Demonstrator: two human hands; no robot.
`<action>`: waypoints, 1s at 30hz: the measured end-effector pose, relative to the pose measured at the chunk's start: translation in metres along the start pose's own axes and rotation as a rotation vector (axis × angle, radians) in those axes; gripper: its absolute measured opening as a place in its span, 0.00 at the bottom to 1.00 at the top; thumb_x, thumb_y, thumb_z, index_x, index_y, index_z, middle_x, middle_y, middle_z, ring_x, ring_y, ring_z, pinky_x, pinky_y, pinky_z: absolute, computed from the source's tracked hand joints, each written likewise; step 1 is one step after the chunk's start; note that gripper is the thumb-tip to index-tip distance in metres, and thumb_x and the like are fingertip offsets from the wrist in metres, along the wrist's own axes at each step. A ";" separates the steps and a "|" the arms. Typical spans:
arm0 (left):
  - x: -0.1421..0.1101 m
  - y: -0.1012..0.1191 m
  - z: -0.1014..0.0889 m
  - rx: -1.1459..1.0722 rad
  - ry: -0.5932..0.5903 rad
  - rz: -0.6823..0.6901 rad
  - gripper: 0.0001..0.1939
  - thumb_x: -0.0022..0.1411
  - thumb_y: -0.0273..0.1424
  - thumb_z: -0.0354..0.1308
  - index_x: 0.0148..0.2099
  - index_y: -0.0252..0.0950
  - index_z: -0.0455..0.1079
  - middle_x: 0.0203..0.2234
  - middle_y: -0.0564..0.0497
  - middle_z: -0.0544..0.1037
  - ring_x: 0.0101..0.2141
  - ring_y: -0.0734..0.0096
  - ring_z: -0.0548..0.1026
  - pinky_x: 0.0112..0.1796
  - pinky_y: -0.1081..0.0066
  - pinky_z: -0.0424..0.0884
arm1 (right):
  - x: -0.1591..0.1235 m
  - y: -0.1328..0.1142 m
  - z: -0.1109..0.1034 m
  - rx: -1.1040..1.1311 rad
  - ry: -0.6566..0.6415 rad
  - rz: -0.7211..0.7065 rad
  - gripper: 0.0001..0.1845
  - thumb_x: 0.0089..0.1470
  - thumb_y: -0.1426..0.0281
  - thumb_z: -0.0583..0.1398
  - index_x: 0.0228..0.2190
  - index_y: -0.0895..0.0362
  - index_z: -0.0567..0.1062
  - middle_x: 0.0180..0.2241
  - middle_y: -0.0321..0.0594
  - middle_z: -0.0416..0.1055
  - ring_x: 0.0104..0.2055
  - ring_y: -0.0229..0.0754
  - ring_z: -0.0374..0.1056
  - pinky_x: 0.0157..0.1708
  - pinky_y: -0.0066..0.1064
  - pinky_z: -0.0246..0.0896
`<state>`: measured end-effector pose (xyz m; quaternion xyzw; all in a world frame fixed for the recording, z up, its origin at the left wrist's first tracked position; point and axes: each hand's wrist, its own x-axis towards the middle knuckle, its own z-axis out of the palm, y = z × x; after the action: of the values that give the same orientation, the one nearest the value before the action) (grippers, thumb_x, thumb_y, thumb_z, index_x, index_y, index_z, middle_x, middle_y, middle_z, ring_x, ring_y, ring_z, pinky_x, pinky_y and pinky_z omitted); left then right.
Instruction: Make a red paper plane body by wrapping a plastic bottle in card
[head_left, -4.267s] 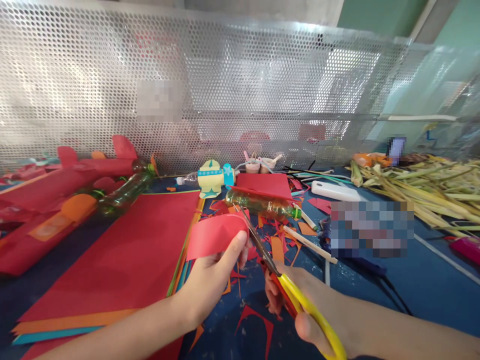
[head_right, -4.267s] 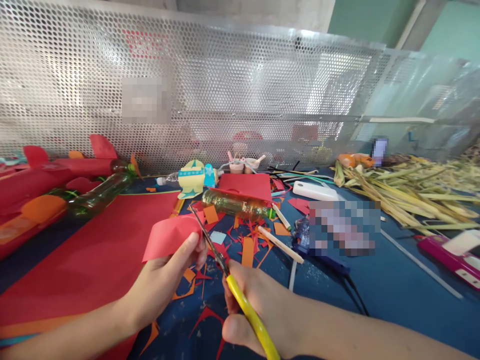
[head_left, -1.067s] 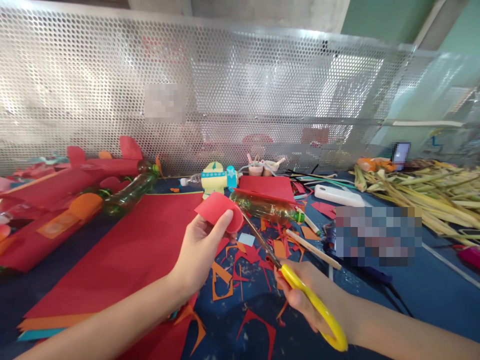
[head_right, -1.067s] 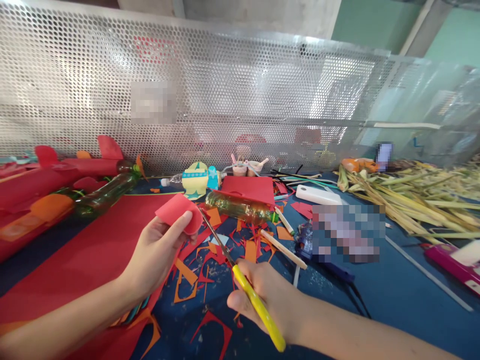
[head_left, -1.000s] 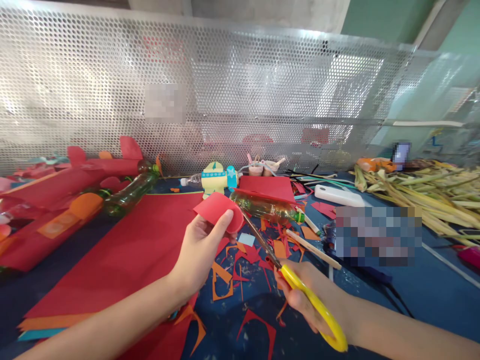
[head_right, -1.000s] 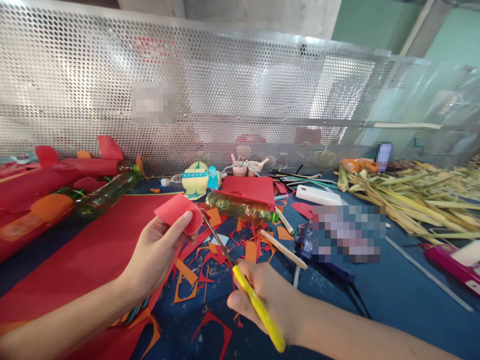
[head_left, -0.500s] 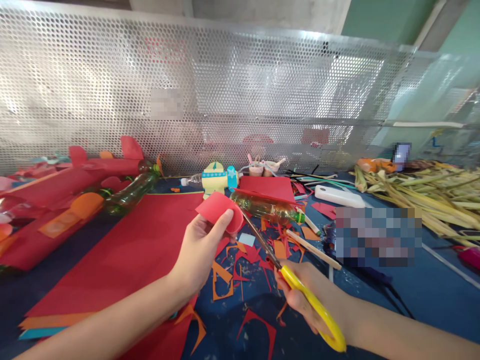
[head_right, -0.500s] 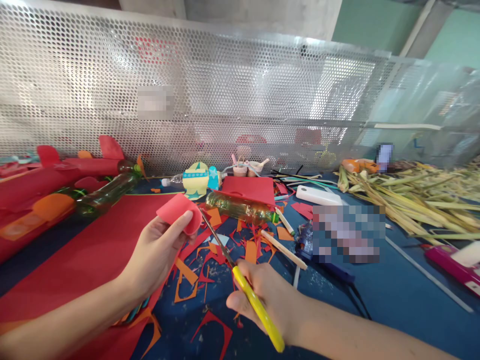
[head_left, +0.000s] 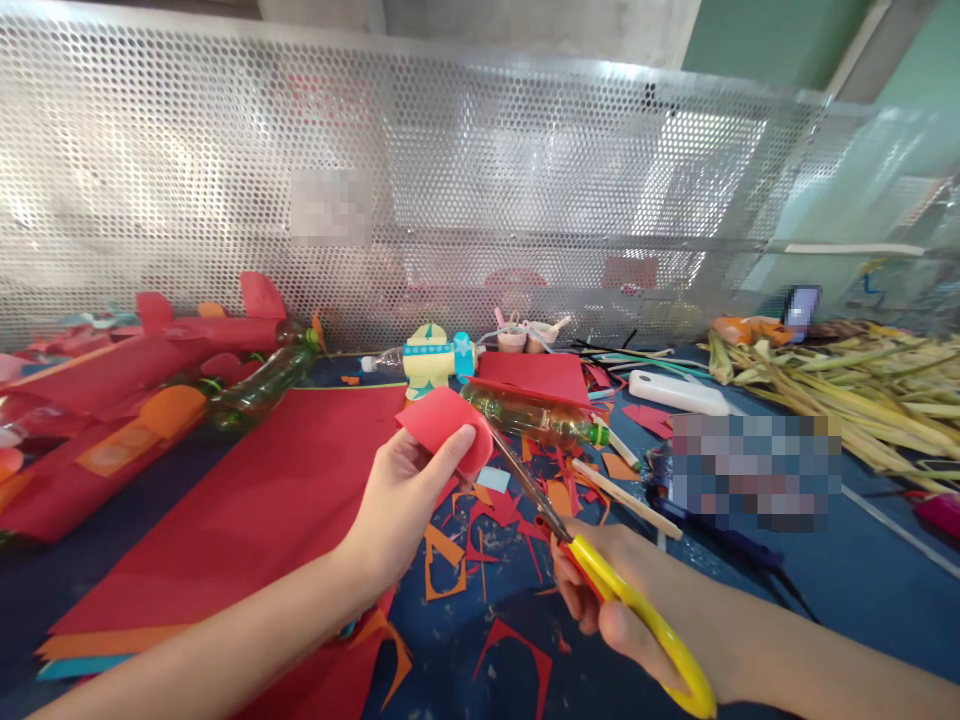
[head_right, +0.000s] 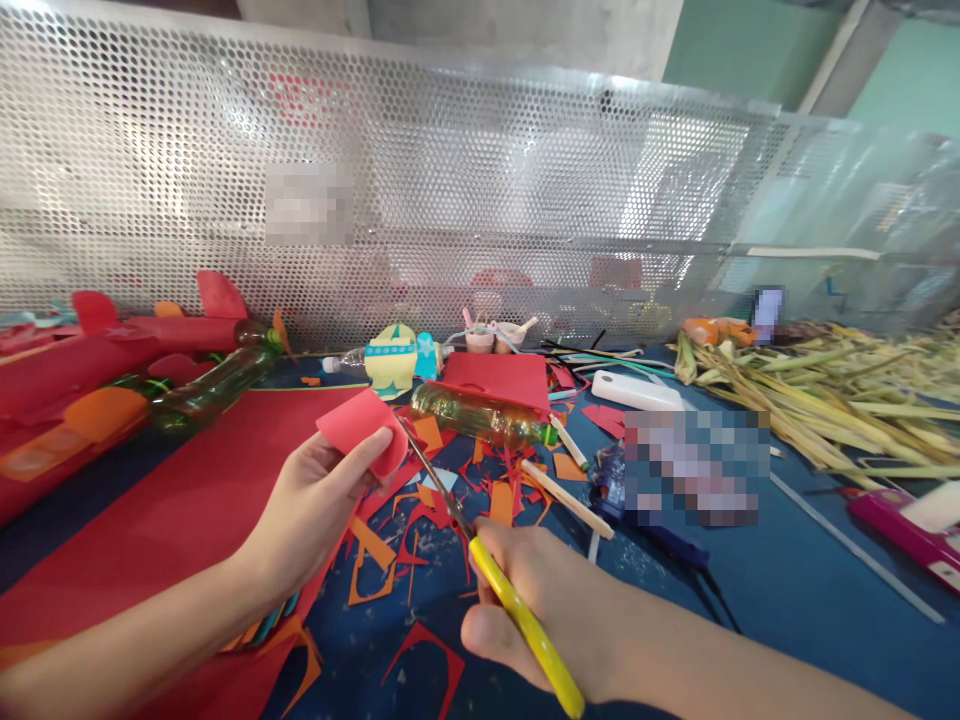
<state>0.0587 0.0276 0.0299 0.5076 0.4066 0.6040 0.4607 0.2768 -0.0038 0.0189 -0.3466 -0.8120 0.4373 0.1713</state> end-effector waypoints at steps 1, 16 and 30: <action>-0.001 0.001 0.001 0.005 -0.005 -0.002 0.09 0.59 0.36 0.62 0.33 0.36 0.73 0.23 0.57 0.74 0.23 0.80 0.67 0.27 0.79 0.67 | 0.000 -0.001 0.000 -0.002 0.002 -0.001 0.40 0.44 0.30 0.39 0.27 0.55 0.57 0.26 0.39 0.62 0.24 0.36 0.58 0.25 0.31 0.62; -0.011 0.010 0.009 -0.048 -0.033 -0.039 0.06 0.57 0.34 0.64 0.34 0.37 0.76 0.26 0.57 0.79 0.23 0.83 0.70 0.26 0.83 0.68 | 0.001 0.000 0.003 0.038 0.046 -0.020 0.38 0.45 0.30 0.39 0.26 0.54 0.56 0.22 0.36 0.60 0.23 0.36 0.57 0.23 0.30 0.58; -0.008 0.007 0.006 -0.067 -0.005 -0.092 0.09 0.54 0.36 0.66 0.36 0.38 0.77 0.29 0.55 0.79 0.27 0.78 0.71 0.26 0.79 0.67 | 0.000 0.003 0.006 0.052 0.120 0.007 0.38 0.45 0.31 0.42 0.24 0.55 0.57 0.21 0.31 0.52 0.21 0.32 0.47 0.19 0.29 0.41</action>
<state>0.0640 0.0188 0.0354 0.4741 0.4081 0.5940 0.5058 0.2743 -0.0061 0.0127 -0.3707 -0.7874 0.4371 0.2270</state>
